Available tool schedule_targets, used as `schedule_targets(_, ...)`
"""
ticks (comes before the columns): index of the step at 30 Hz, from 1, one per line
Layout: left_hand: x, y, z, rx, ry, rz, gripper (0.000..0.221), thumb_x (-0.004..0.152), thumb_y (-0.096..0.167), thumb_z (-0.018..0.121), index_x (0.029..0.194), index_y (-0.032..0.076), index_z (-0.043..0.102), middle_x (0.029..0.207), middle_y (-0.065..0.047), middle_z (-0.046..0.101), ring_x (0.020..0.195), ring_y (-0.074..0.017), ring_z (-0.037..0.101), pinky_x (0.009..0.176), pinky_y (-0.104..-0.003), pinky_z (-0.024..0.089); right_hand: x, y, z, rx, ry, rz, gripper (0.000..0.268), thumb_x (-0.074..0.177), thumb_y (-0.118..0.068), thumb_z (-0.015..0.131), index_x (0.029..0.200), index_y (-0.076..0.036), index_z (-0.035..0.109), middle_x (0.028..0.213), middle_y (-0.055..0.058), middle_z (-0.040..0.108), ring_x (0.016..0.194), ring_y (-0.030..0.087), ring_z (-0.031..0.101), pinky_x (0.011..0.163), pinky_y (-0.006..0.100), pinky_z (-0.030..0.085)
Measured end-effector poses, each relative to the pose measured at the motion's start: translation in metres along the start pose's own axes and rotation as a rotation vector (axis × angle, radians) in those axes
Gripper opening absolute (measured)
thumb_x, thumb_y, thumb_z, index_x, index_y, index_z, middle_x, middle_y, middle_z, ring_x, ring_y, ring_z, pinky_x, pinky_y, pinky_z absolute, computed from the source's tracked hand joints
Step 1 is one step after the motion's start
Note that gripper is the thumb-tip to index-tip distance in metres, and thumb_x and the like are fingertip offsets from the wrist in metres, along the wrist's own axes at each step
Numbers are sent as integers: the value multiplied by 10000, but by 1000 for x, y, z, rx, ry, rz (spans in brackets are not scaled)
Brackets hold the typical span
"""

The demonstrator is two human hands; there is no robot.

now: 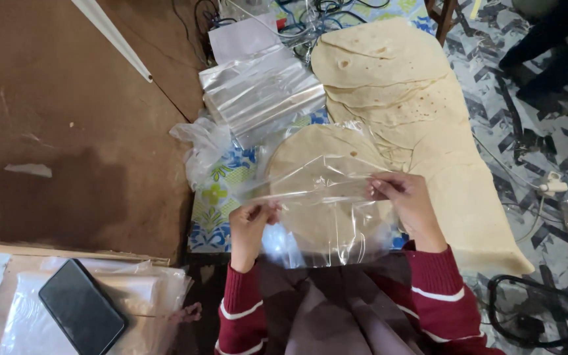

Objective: The person packs flatbread into plastic bags by hand, placing several pieces of bread into each bag and setting the bags aside on a table.

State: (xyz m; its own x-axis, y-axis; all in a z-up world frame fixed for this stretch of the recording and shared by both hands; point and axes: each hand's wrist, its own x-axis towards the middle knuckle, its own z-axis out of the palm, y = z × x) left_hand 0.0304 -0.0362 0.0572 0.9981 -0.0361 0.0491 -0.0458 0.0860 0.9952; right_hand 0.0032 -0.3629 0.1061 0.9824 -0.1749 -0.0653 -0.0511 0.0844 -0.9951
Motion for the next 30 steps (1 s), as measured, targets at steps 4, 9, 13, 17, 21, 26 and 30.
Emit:
schedule_targets(4, 3, -29, 3, -27, 16, -159, 183, 933, 114, 686, 870, -48, 744, 621, -10, 627, 531, -95, 531, 499, -262, 407, 2, 49, -35, 16, 0, -22, 139, 969, 11, 724, 880, 85, 648, 755, 111, 674, 618, 173, 621, 549, 292, 488)
schedule_targets(9, -2, 23, 32, 375, 187, 270, 239, 1008, 170, 705, 1052, -62, 670, 942, -143, 669, 851, -241, 605, 764, -362, 491, -9, 4, -10, 366, -151, -139, 226, 1039, -71, 609, 835, -25, 695, 757, 50, 713, 653, 138, 704, 592, 242, 569)
schedule_targets(13, -29, 54, 60, 622, 455, 524, 456, 857, 137, 792, 1257, 28, 603, 1223, -177, 634, 1136, -359, 590, 999, -453, 489, -7, 32, -15, 191, 120, -28, 121, 907, -51, 701, 801, -19, 652, 801, 101, 700, 608, 134, 605, 527, 293, 480)
schedule_targets(17, -69, 86, 112, 430, -90, 484, 607, 697, 195, 936, 1200, 46, 630, 1170, -159, 638, 1094, -344, 622, 953, -433, 514, -23, 72, 4, -264, 175, -141, 459, 1004, -151, 769, 705, 35, 474, 647, 129, 471, 544, 161, 376, 599, 332, 393)
schedule_targets(21, -88, 31, 125, 324, -233, 475, 465, 793, 156, 879, 1210, 92, 683, 1188, -126, 675, 1094, -307, 682, 935, -395, 563, -43, 25, 23, 108, 121, 24, 326, 1023, -375, 589, 872, -89, 637, 761, -56, 572, 733, 46, 520, 685, 217, 420)
schedule_targets(26, -91, 29, 116, 294, -127, 435, 300, 926, 208, 895, 1179, 176, 737, 1157, -55, 748, 1063, -236, 766, 935, -356, 630, -69, -33, 19, 136, -281, -7, 216, 928, -286, 687, 963, -75, 659, 795, -51, 578, 774, 42, 546, 721, 218, 452)
schedule_targets(30, -89, 90, 122, 257, -86, 571, 814, 673, 336, 959, 1319, 50, 556, 1285, -164, 642, 1182, -338, 653, 1013, -426, 542, -77, 9, 8, 117, -96, -69, 141, 830, -79, 821, 863, 17, 723, 803, 56, 712, 696, 117, 647, 613, 297, 521)
